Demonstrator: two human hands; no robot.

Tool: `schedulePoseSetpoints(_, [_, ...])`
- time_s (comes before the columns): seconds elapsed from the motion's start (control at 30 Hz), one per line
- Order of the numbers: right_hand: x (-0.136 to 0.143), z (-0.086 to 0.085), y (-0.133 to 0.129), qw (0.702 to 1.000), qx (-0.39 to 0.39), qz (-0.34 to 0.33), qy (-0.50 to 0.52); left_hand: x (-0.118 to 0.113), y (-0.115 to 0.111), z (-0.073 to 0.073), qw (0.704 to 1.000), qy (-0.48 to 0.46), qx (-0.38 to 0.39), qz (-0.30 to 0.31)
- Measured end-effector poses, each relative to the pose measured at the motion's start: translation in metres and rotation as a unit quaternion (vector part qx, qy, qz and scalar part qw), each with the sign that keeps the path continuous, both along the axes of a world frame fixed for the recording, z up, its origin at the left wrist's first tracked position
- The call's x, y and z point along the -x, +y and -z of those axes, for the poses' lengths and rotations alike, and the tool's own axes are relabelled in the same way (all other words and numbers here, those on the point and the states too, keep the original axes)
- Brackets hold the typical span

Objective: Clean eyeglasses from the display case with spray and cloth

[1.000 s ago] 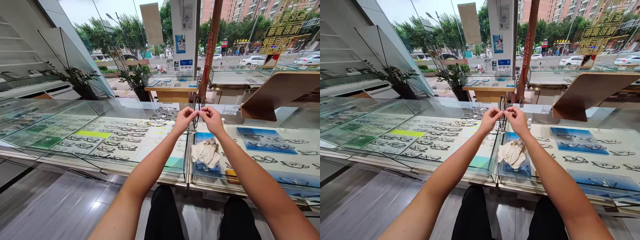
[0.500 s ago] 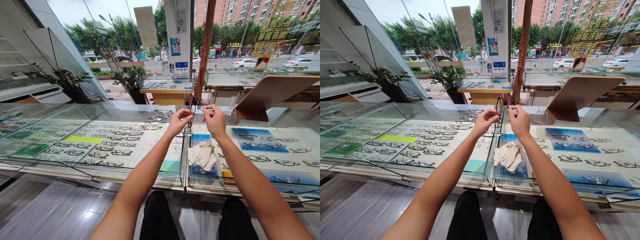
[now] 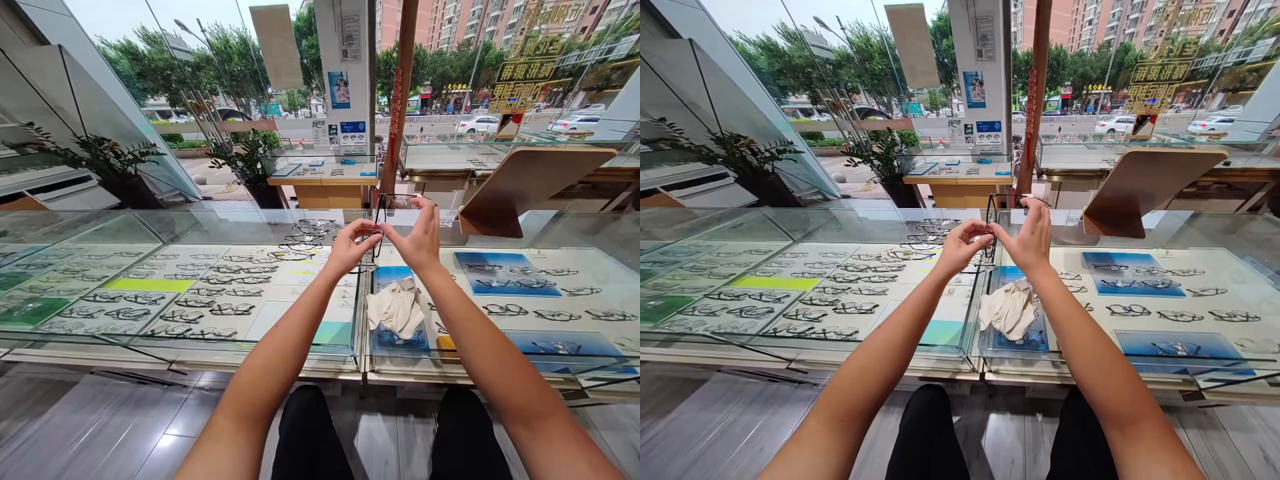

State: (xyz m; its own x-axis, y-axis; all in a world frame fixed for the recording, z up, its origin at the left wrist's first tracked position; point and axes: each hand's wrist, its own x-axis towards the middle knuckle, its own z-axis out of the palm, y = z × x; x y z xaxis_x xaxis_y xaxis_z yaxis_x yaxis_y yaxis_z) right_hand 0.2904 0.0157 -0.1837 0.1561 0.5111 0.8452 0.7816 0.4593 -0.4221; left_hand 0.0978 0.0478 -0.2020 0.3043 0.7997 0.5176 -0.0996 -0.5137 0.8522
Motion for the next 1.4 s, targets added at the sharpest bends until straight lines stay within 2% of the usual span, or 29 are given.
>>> schedulePoseSetpoints(0.27, [0.000,0.000,0.002,1.000,-0.003,-0.016,-0.019,0.001,-0.007,-0.003,1.000,0.022,0.021,0.009])
schedulePoseSetpoints(0.53, [-0.004,0.001,0.003,0.998,0.002,-0.035,-0.056,0.002,0.000,-0.002,0.999,-0.039,0.007,-0.003])
schedulePoseSetpoints(0.87, [-0.001,0.002,0.001,0.997,0.017,-0.054,-0.052,0.009,0.004,-0.010,0.989,-0.138,0.022,-0.042])
schedulePoseSetpoints(1.03, [0.000,0.002,0.000,0.996,0.025,-0.068,-0.049,0.010,0.003,-0.012,0.989,-0.138,0.007,-0.042])
schedulePoseSetpoints(1.13, [0.002,0.001,0.000,0.994,0.027,-0.096,-0.046,0.010,0.001,-0.011,0.992,-0.122,-0.008,-0.041])
schedulePoseSetpoints(1.4, [0.010,-0.003,-0.002,0.974,0.036,-0.222,-0.017,0.001,-0.006,-0.007,0.994,-0.110,-0.026,-0.002])
